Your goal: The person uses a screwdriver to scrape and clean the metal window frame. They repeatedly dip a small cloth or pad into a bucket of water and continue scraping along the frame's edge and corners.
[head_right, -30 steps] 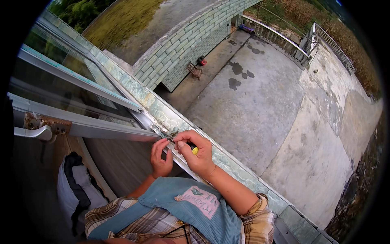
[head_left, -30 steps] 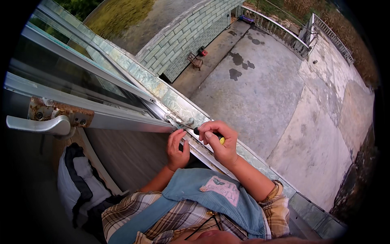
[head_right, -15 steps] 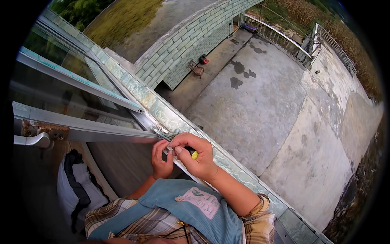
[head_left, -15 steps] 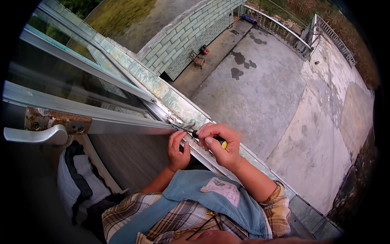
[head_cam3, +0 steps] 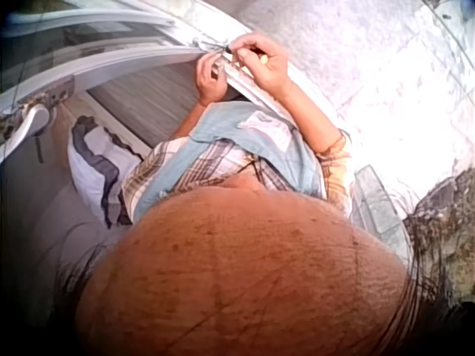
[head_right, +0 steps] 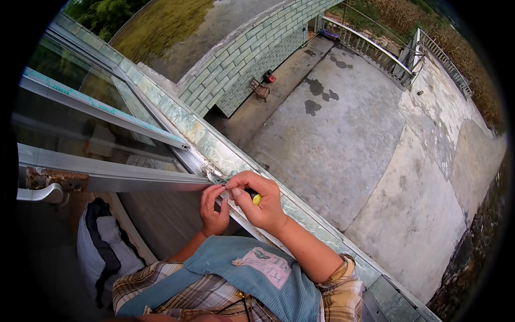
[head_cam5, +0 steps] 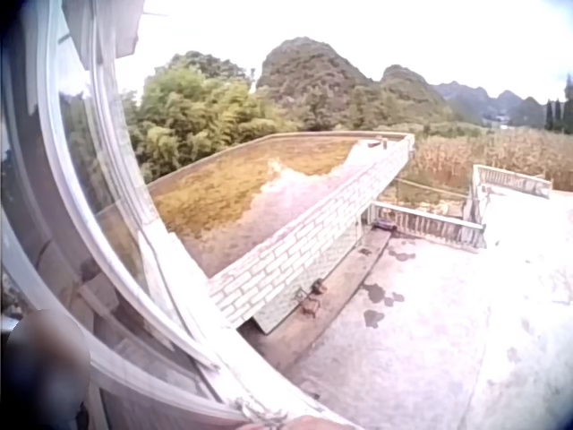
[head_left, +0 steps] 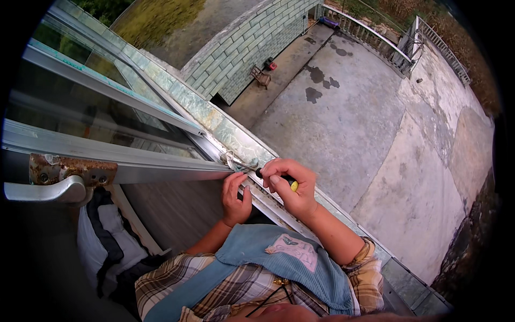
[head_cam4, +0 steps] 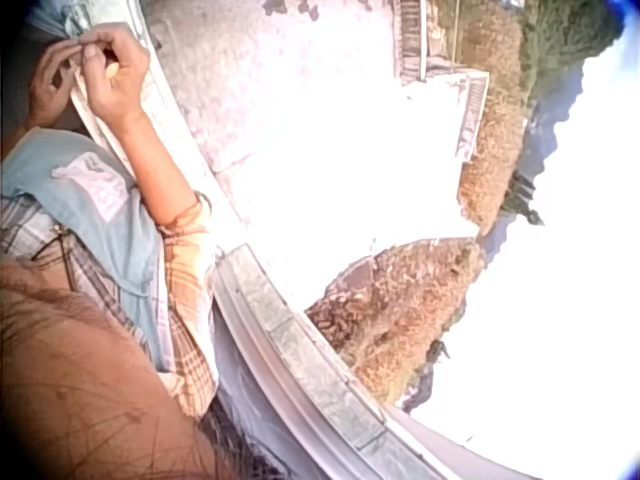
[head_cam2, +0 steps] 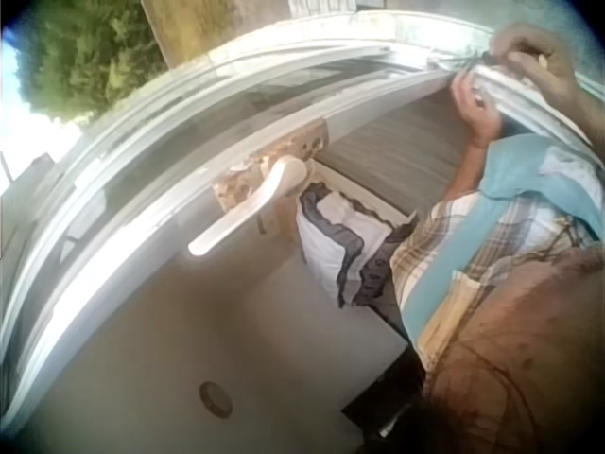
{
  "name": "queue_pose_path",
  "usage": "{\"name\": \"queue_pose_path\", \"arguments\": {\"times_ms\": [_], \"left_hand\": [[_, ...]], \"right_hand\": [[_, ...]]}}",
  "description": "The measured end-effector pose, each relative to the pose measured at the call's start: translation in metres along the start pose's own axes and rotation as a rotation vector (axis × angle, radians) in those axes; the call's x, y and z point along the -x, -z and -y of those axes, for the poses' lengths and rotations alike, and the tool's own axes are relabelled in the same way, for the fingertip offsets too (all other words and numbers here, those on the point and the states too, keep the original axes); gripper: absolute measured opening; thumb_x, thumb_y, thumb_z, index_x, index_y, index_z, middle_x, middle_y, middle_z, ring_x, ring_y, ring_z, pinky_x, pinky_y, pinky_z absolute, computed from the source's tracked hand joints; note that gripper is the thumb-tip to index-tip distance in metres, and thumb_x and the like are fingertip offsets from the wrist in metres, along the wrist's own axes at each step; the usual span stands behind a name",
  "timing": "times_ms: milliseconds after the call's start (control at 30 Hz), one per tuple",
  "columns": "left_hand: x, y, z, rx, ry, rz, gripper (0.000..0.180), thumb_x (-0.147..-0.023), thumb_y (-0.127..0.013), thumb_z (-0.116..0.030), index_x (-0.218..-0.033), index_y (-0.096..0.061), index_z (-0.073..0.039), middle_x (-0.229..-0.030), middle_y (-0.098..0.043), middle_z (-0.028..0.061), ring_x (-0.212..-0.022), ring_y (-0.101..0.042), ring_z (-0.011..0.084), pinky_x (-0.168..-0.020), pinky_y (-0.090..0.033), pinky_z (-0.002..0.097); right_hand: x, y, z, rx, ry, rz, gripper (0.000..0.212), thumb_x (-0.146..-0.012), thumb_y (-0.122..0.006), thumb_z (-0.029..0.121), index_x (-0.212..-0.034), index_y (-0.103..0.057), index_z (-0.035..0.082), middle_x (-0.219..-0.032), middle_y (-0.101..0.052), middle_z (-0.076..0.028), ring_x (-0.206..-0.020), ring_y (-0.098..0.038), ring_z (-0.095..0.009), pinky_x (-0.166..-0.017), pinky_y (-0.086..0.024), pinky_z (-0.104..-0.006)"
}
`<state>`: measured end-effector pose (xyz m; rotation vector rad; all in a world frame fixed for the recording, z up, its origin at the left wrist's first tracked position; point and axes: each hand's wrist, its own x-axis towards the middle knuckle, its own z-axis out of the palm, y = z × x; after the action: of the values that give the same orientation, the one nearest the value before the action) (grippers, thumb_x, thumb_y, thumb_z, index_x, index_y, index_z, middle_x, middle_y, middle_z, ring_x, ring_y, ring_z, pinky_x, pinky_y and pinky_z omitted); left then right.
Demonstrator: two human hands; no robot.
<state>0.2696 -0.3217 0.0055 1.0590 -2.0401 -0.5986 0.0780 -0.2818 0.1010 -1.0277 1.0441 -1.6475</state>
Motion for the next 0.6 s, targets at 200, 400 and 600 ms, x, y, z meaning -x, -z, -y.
{"name": "queue_pose_path", "arguments": {"times_ms": [200,400,600], "left_hand": [[-0.001,0.001,-0.001,-0.004,-0.005,0.000,0.037,-0.079,-0.066,0.006,-0.115,-0.064,-0.002,-0.115,-0.064,0.0172,-0.106,-0.063,0.0354,-0.094,-0.050,0.0433],[-0.001,-0.001,0.002,0.012,-0.004,0.024,0.037,-0.080,-0.066,0.005,-0.116,-0.063,0.000,-0.115,-0.063,0.0184,-0.108,-0.062,0.0356,-0.096,-0.049,0.0431],[-0.001,-0.001,0.002,0.011,-0.004,0.020,0.036,-0.080,-0.066,0.006,-0.115,-0.063,0.000,-0.115,-0.063,0.0183,-0.108,-0.062,0.0357,-0.097,-0.049,0.0430]], "right_hand": [[-0.002,0.004,-0.005,-0.016,0.192,0.039,0.012,-0.093,-0.055,0.002,-0.101,-0.062,-0.004,-0.089,-0.065,-0.012,-0.071,-0.060,-0.013,-0.070,-0.052,-0.0286],[-0.001,-0.001,-0.014,0.058,0.095,0.050,0.012,-0.093,-0.054,0.000,-0.101,-0.062,-0.004,-0.096,-0.065,-0.013,-0.073,-0.061,-0.012,-0.067,-0.051,-0.0253],[-0.001,0.001,-0.018,0.021,0.053,0.048,0.011,-0.093,-0.055,-0.002,-0.101,-0.063,-0.004,-0.099,-0.065,-0.013,-0.076,-0.062,-0.012,-0.066,-0.050,-0.0246]]}}
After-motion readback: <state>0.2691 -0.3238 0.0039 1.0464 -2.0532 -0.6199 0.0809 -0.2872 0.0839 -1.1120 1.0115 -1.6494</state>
